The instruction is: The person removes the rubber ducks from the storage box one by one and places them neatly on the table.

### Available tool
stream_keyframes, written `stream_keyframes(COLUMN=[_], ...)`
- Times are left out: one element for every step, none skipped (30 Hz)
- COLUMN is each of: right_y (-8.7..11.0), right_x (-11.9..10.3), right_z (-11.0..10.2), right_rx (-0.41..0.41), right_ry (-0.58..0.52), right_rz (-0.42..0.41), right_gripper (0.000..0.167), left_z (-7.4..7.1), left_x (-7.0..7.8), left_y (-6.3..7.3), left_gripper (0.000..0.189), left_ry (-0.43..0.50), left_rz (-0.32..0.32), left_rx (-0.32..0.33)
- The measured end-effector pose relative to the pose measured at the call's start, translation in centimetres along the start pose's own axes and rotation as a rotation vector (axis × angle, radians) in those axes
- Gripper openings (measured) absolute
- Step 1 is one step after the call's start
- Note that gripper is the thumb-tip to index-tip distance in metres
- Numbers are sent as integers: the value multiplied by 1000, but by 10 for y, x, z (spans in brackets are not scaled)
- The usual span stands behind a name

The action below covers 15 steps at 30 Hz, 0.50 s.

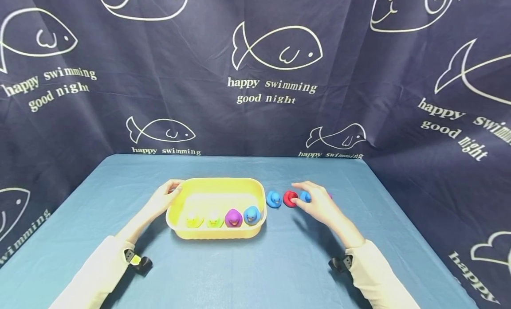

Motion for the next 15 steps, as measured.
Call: stream_keyframes(right_y=[-1,-2,-3,-4,-5,-6,-8,-9,-10,-11,-12,-13,-13,-14,-14], right_x=[-2,-5,-7,-9,-12,-15,-17,-20,-23,-26,-28,-31,-33,-36,-38], right_z=[0,1,1,2,2,2,2,3,3,3,4,4,4,5,5], right_rx=[-12,-24,-35,-41,-44,-42,-38,-31,-24,-17,-12,-8,-8,-10,-14], right_ry=[-4,-10,-17,-23,-27,-30,-35,-42,-44,-45,-47,-50,-53,-58,-61], right_rz=[3,7,10,10,8,4,-5,-18,-30,-44,-56,-68,-77,-83,-87], right_gripper=[41,41,41,41,41,41,41,41,40,40,40,40,40,40,40], left_z=[0,0,0,0,0,0,0,0,-1,-1,-1,-1,-1,-1,-1], left_x=[0,-1,-1,-1,-1,-1,-1,-1,-1,-1,-1,-1,-1,-1,-1], left_y=[0,0,0,0,0,0,0,0,1,1,1,1,1,0,0], left_gripper=[31,32,32,32,32,33,33,33,33,32,32,32,33,33,33], left_ry=[1,2,1,4,7,9,10,7,8,10,7,4,1,2,3], left_rz=[-2,-4,-1,-3,-5,-4,-4,0,2,-3,-1,-2,-2,-3,-5], left_rx=[0,-2,-4,-5,-5,-6,-7,-8,-8,-5,-5,-4,-4,-4,-4])
Point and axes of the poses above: each hand's wrist, its own y-axis away from the middle knuckle, its own z-axis out of the palm, x = y × z, the point moved 3 cm from there along -y, towards the middle knuckle, and after that the axes turned 14 degrees about y, right-handed, at the moved point
